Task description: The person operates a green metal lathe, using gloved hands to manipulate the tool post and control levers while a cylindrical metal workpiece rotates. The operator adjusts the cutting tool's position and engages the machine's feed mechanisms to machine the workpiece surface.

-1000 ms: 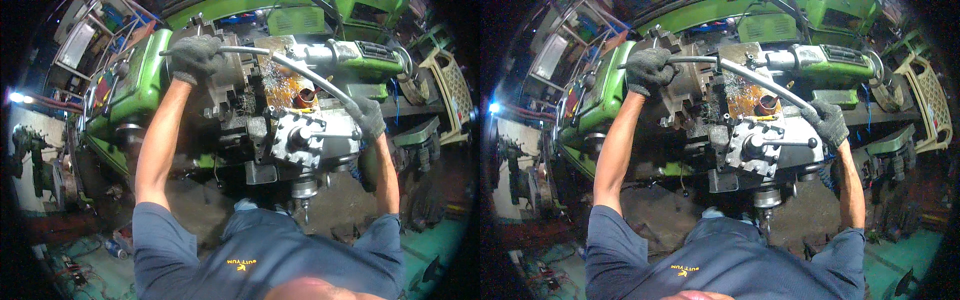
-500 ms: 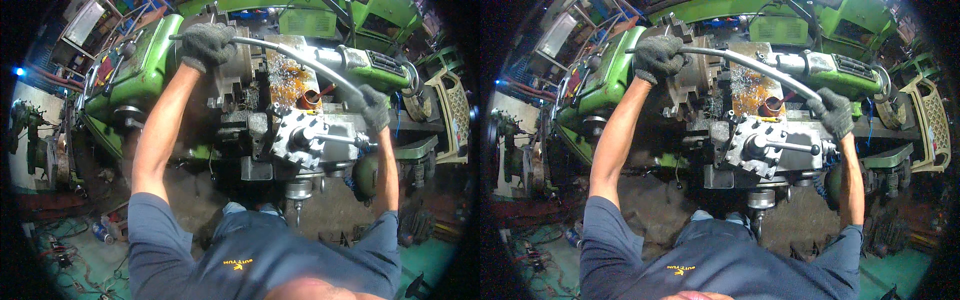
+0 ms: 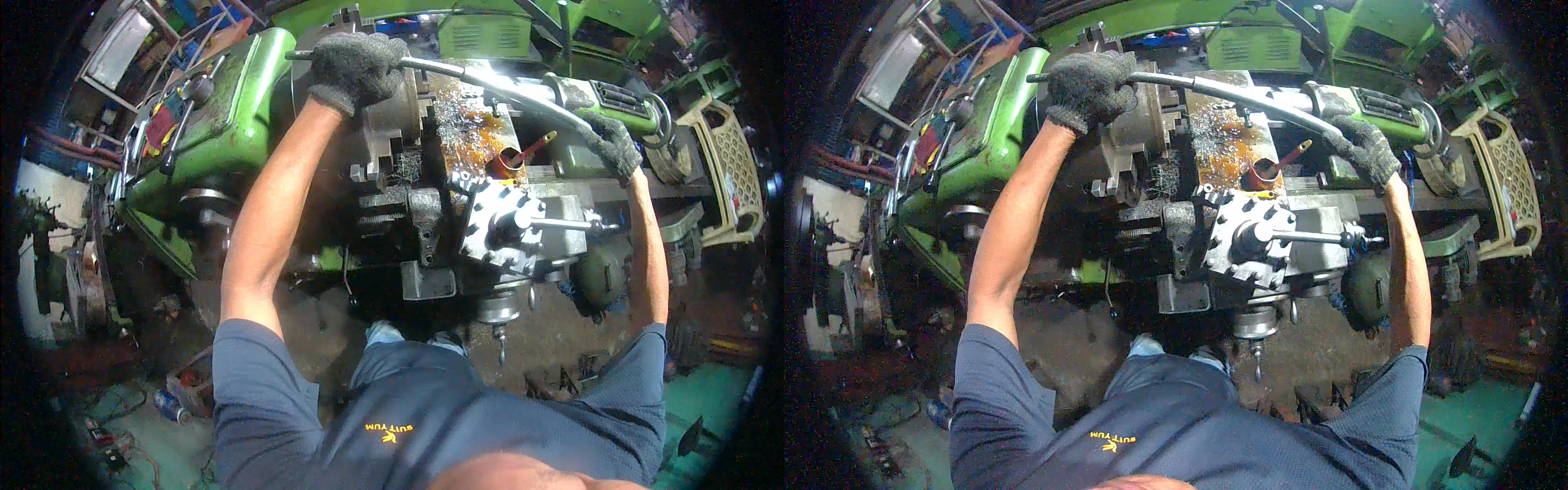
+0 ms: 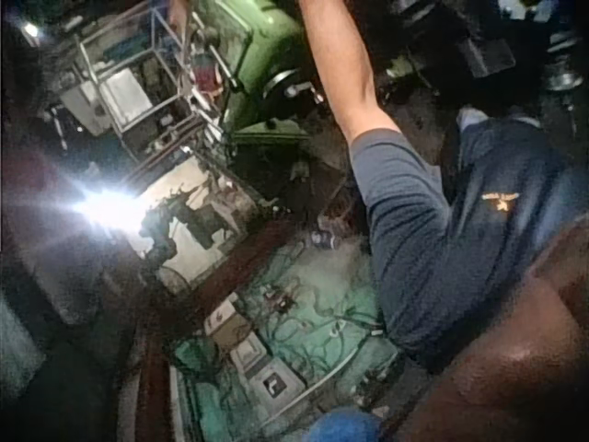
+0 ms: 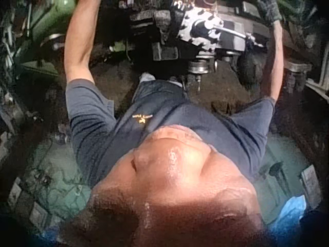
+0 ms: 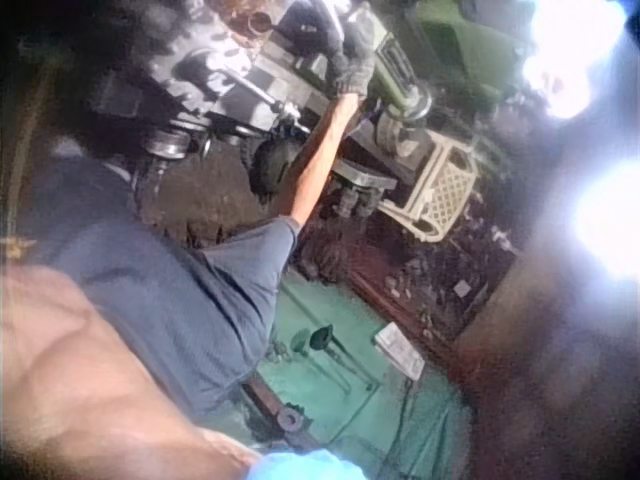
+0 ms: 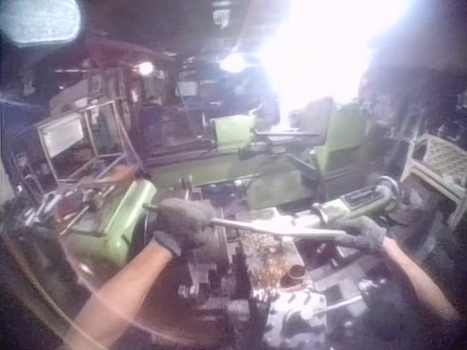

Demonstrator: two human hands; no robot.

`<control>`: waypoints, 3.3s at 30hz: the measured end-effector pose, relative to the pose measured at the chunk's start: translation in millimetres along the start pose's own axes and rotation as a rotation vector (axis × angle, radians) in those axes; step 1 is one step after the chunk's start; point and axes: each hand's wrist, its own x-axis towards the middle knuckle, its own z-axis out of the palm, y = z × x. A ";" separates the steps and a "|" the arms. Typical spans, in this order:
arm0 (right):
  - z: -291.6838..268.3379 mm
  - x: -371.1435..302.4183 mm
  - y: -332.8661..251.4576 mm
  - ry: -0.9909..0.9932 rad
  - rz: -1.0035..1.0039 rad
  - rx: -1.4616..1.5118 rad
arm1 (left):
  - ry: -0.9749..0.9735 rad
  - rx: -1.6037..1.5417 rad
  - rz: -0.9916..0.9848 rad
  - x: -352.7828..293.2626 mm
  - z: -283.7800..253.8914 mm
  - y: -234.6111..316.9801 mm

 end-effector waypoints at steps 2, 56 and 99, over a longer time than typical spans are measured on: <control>-3.7 -5.6 -7.4 0.055 0.025 -0.086 | -0.015 -0.021 0.014 4.9 3.6 -4.0; 53.3 -30.5 -135.8 0.112 0.444 -0.196 | -0.018 -0.326 -0.580 -69.2 -34.8 -25.5; 170.8 -124.0 -203.7 0.244 0.710 -0.047 | 0.105 -0.511 -0.903 -100.4 -30.9 -27.7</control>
